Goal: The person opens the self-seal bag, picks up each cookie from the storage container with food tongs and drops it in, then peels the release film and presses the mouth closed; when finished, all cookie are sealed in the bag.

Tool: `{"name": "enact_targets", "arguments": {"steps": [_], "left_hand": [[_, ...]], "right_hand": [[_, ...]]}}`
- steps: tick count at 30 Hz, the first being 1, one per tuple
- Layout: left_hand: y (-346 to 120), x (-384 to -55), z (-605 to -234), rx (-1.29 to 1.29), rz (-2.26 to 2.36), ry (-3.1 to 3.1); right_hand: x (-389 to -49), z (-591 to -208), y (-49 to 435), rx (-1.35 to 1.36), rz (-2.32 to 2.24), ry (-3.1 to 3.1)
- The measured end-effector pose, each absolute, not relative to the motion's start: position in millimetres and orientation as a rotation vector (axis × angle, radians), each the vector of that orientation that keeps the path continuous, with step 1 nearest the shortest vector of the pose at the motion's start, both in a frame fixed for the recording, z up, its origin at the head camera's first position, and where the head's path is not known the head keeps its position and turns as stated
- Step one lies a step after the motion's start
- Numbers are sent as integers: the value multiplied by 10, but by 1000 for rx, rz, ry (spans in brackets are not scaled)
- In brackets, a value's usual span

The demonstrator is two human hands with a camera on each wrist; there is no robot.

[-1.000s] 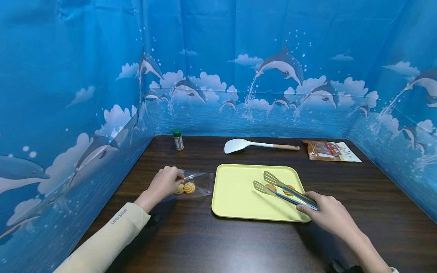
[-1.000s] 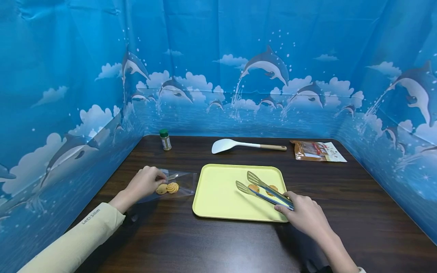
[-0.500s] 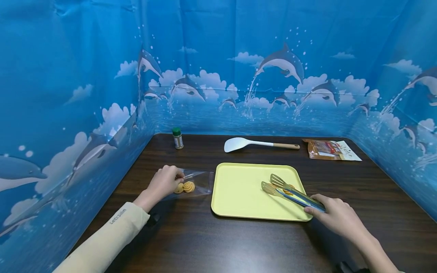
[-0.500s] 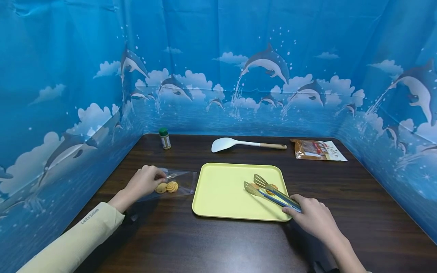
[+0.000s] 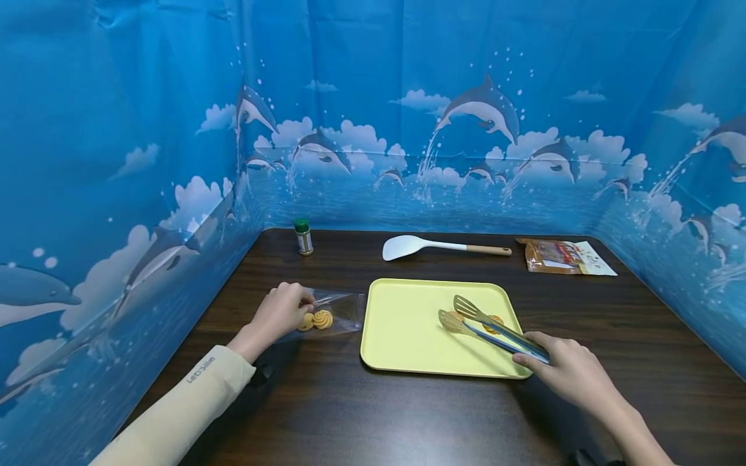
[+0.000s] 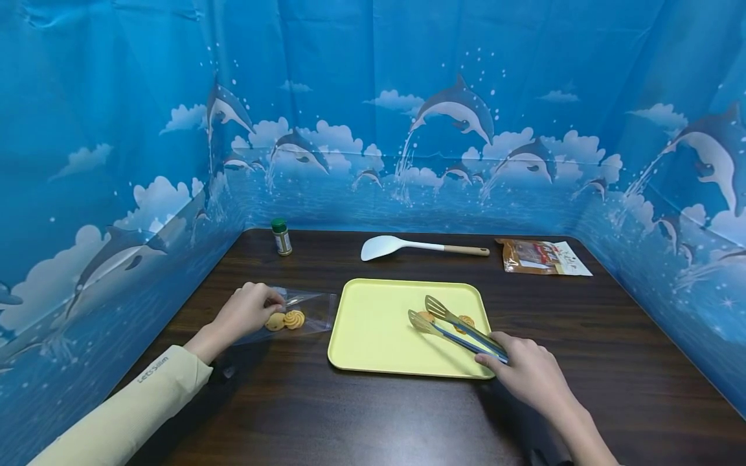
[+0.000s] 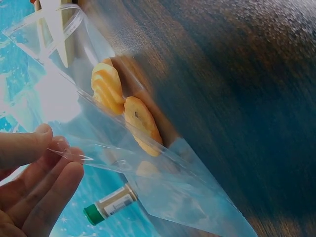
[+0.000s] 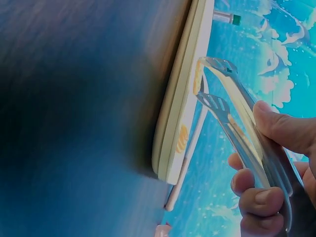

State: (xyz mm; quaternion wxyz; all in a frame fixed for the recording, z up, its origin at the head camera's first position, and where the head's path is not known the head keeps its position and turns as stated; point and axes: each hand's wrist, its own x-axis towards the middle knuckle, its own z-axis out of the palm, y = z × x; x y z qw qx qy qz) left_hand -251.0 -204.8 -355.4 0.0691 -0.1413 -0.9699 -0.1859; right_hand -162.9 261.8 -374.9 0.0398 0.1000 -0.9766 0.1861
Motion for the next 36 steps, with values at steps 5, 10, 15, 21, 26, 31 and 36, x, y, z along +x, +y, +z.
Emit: {"name": "enact_targets", "arguments": {"steps": [5,10,15,21,26,31,36], "left_hand": [[-2054,-2502,-3564,-433,-562,-2914],[-2055,-2503,-3570,-430,-562,-2910],[-2050,-2508,-3576,-426,-542,-2911],[-2037,-2517,-3580,-421,-530,-2908],[-2038,-2513,-3577,-430,-536,-2900],[-2047,-2510,-3574,-432,-540,-2898],[-2056,-2504,-3586,-431,-554,-2903]], "right_hand": [[-1650,-3740,2551,320,574,-2976],[-1672,-3717,2438,334,598,-2949],[-1702,-3693,2281,368,637,-2929],[-1776,-3673,2078,451,651,-2865],[-1825,-3673,1897,536,641,-2805],[-1872,-3669,1706,605,649,-2795],[-1911,-3657,1553,602,689,-2815]]}}
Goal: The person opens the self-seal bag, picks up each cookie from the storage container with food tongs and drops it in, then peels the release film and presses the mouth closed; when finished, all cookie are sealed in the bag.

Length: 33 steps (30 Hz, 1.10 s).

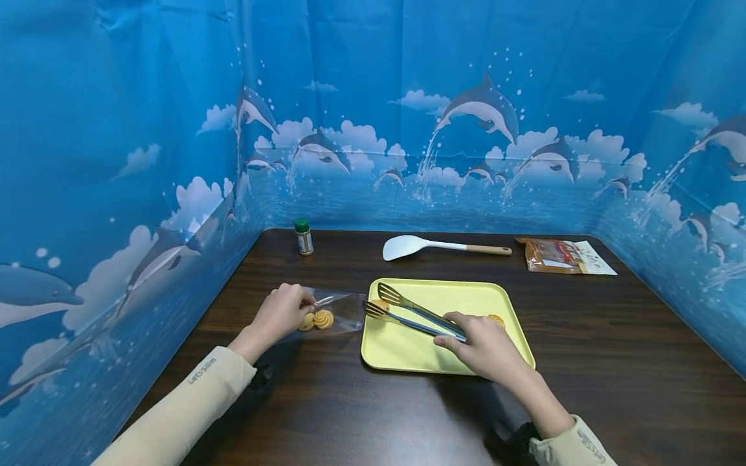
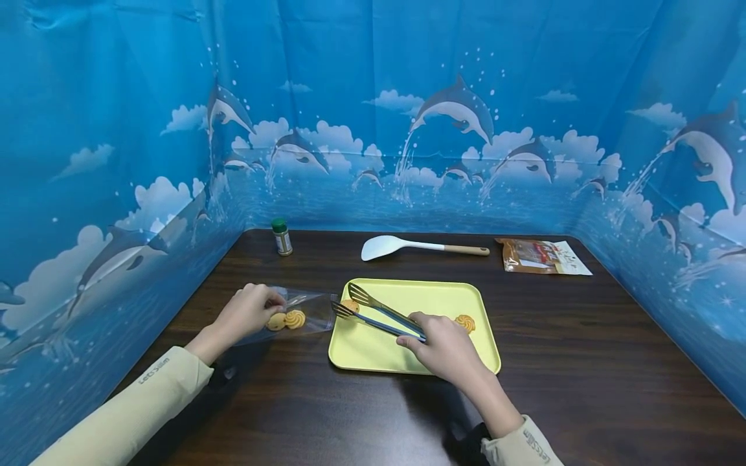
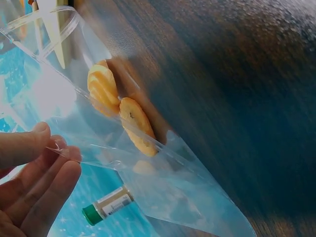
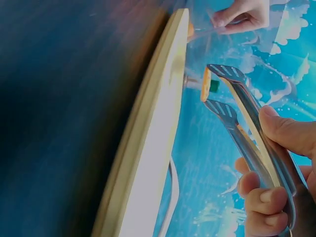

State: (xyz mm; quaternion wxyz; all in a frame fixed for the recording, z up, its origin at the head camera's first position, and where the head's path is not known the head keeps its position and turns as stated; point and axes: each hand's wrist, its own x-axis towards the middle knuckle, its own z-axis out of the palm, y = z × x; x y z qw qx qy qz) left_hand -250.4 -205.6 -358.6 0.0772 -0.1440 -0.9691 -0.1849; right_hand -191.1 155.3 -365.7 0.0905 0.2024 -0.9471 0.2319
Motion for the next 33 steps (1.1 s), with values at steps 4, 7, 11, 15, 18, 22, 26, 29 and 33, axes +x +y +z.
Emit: {"name": "enact_targets", "arguments": {"steps": [4,7,11,15,18,22,26,29,33], "left_hand": [[-2060,-2491,-3584,-436,-548,-2897],[-2053,-2492,-3578,-442,-538,-2893],[-2052,-2488,-3574,-436,-535,-2891],[-2046,-2473,-3567,-432,-546,-2897],[-2041,-2460,-3562,-430,-551,-2899],[-2016,-2461,-3564,-434,-539,-2895],[-1993,-2463,-3563,-443,-532,-2892],[-1981,-2459,-3568,-453,-531,-2884],[-1969,-2452,-3586,-470,-517,-2877]], "right_hand": [[-1953,-3642,1463,592,695,-2821],[-1981,-3635,1410,601,681,-2819],[-2007,-3631,1336,608,675,-2825],[-2013,-3645,1265,607,674,-2843],[-2013,-3654,1214,614,666,-2858],[-2002,-3659,1161,636,651,-2867],[-2012,-3668,1099,674,632,-2865],[-2032,-3676,1046,705,629,-2868],[-2062,-3682,971,755,631,-2870]]}}
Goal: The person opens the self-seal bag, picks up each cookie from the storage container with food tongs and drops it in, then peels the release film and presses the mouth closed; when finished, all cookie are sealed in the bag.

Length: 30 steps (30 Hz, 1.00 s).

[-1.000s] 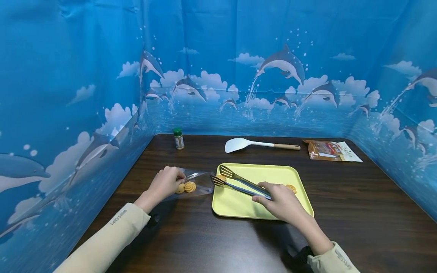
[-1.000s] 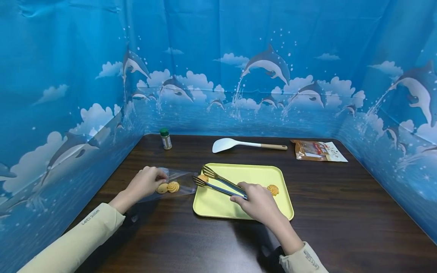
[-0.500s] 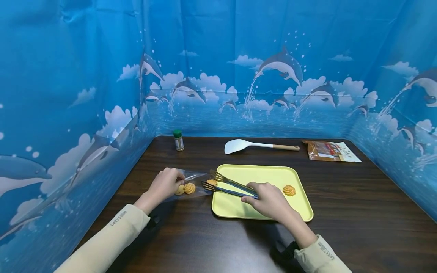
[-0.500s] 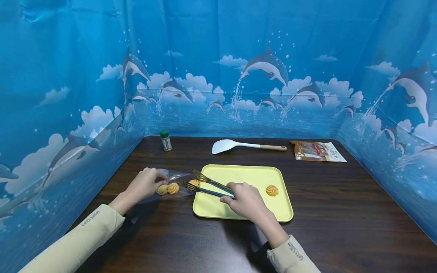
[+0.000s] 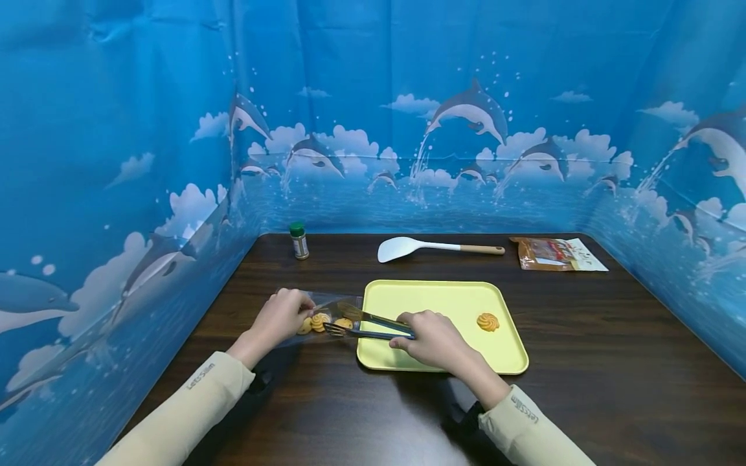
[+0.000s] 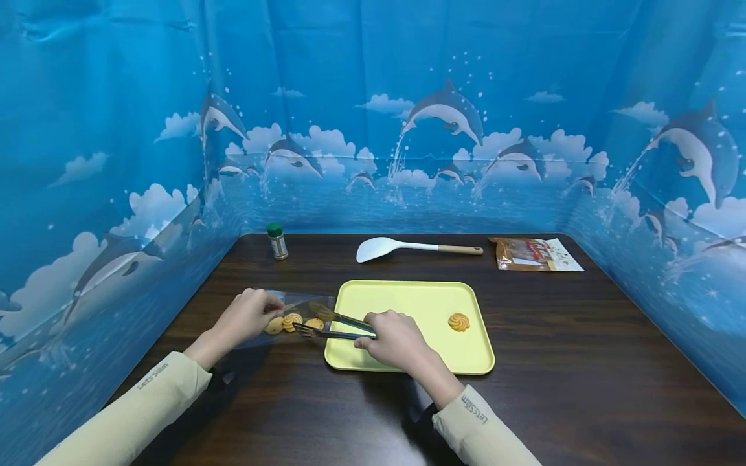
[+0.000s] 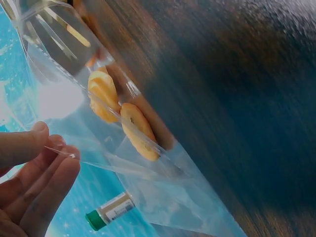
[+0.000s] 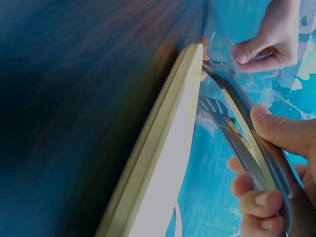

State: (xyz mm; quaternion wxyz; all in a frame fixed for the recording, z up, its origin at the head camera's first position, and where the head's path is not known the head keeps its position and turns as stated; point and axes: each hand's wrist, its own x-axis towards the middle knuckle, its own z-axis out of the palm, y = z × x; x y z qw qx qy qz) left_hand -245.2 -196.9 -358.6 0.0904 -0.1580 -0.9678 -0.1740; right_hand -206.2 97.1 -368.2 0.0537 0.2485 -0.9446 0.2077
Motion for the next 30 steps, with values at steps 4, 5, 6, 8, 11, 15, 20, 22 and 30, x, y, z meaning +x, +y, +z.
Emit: {"name": "enact_targets", "arguments": {"steps": [4,5,6,8,11,15,20,22,30], "left_hand": [[-1972,-2447,-3605,-481,-511,-2885],[-1970,-2447,-3608,-482,-509,-2888],[-1968,-2447,-3610,-484,-507,-2890],[-1962,-2447,-3614,-484,-506,-2894],[-1953,-2446,-3616,-484,-518,-2902],[-1952,-2446,-3617,-476,-535,-2911],[-1963,-2446,-3620,-478,-525,-2904],[-1965,-2445,-3619,-477,-529,-2903],[-1966,-2450,-3608,-472,-539,-2902]], "right_hand": [[-2098,-3666,870,787,629,-2885],[-2105,-3656,847,789,626,-2888],[-2111,-3650,824,791,620,-2891],[-2125,-3638,783,799,609,-2891],[-2146,-3623,729,816,584,-2879],[-2171,-3624,671,842,553,-2868],[-2166,-3637,652,853,537,-2859],[-2153,-3636,671,839,552,-2870],[-2097,-3627,881,721,675,-2915]]}}
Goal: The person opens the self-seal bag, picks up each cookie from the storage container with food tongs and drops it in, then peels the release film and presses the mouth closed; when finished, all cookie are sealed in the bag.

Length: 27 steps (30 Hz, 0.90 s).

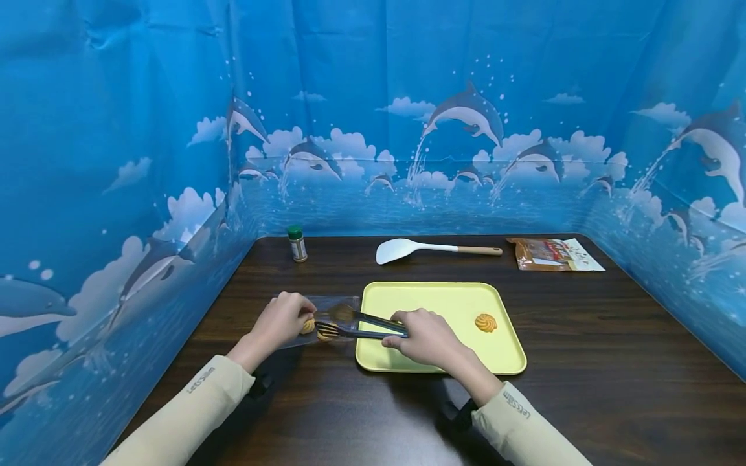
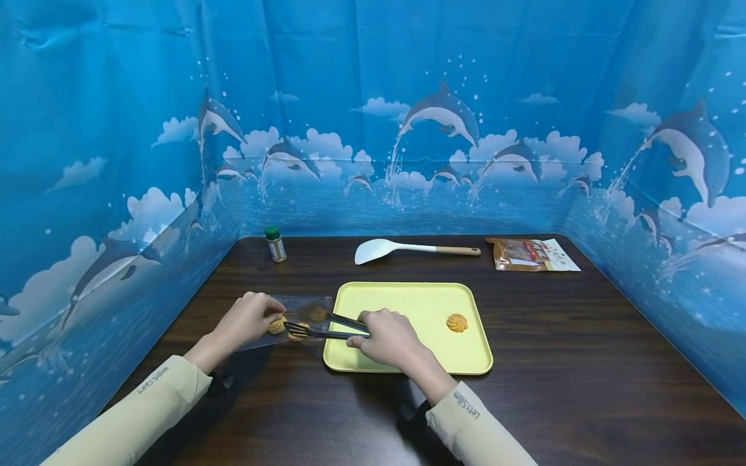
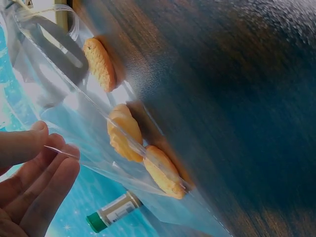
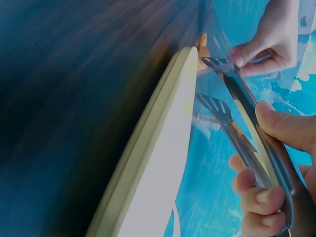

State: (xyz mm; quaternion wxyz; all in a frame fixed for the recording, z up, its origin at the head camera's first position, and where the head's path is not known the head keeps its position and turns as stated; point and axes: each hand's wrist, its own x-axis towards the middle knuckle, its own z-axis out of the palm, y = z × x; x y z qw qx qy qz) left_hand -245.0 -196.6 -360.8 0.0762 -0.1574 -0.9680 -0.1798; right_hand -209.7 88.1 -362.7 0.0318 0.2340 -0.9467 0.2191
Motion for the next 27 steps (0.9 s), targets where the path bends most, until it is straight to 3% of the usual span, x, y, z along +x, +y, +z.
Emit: {"name": "enact_targets", "arguments": {"steps": [27], "left_hand": [[-1971,-2454,-3680,-456,-544,-2907]], "right_hand": [[-1665,-3601,2003,387,712,-2871]]}}
